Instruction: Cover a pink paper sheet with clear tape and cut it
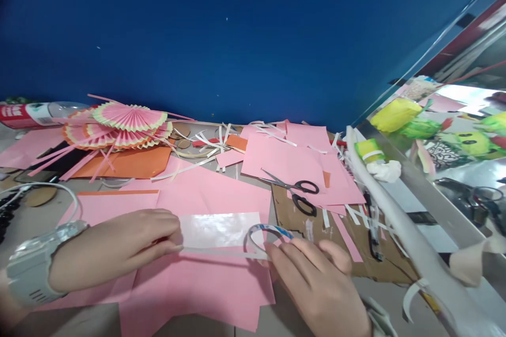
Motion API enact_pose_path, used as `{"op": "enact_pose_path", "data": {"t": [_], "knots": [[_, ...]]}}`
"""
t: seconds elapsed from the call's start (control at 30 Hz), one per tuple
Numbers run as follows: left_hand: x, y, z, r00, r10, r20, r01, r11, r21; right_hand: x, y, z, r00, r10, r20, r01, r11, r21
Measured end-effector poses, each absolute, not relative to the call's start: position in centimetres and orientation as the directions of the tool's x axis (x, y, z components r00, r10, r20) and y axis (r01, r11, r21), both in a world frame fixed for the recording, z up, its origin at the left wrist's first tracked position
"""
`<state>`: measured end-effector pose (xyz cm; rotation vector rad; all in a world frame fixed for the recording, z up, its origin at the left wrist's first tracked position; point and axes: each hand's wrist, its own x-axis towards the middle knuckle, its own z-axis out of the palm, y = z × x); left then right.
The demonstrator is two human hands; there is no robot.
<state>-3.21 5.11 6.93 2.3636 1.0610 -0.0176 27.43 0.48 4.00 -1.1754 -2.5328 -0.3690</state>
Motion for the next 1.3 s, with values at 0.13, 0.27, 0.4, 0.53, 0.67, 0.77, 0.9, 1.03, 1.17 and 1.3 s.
{"op": "enact_pose_path", "data": {"t": [0.13, 0.27, 0.4, 0.53, 0.67, 0.77, 0.9, 1.03, 1.17, 1.3], "knots": [[-3.1, 4.4, 4.9, 0.732, 0.669, -0.129, 0.661, -0.653, 0.369, 29.9, -1.0, 1.9, -0.568, 0.731, 0.379, 0.807, 0.585, 0.082], [-2.5, 4.0, 2.7, 0.76, 0.646, -0.064, 0.636, -0.72, 0.277, 30.5, -1.5, 1.0, -0.542, 0.747, 0.385, 0.815, 0.578, 0.025], [-2.5, 3.6, 1.0, 0.778, 0.627, -0.031, 0.62, -0.76, 0.196, 29.2, -1.6, 1.4, -0.574, 0.761, 0.303, 0.77, 0.627, -0.116], [-2.5, 3.3, 0.3, 0.788, 0.616, -0.007, 0.609, -0.777, 0.158, 28.3, -2.0, 1.1, -0.625, 0.752, 0.21, 0.723, 0.659, -0.208], [-2.6, 3.4, 0.0, 0.786, 0.618, 0.01, 0.609, -0.777, 0.159, 28.5, -2.2, 0.7, -0.616, 0.735, 0.283, 0.73, 0.668, -0.145], [-2.7, 3.5, 0.1, 0.778, 0.628, 0.015, 0.616, -0.768, 0.177, 28.8, -1.6, 1.1, -0.664, 0.678, 0.316, 0.725, 0.687, 0.05], [-2.8, 3.7, 0.6, 0.776, 0.631, 0.016, 0.612, -0.759, 0.221, 29.1, -0.2, 1.5, -0.679, 0.678, 0.282, 0.732, 0.654, 0.191], [-2.8, 3.8, 1.0, 0.767, 0.641, 0.022, 0.612, -0.742, 0.273, 29.5, 0.6, 1.1, -0.561, 0.782, 0.272, 0.828, 0.536, 0.166], [-2.8, 3.8, 1.1, 0.748, 0.663, 0.029, 0.618, -0.712, 0.333, 27.1, 1.1, 1.5, -0.442, 0.838, 0.319, 0.884, 0.468, -0.005], [-3.0, 3.7, 1.1, 0.73, 0.683, 0.025, 0.622, -0.68, 0.388, 20.4, 1.8, 2.6, -0.5, 0.858, 0.119, 0.814, 0.513, -0.274]]}}
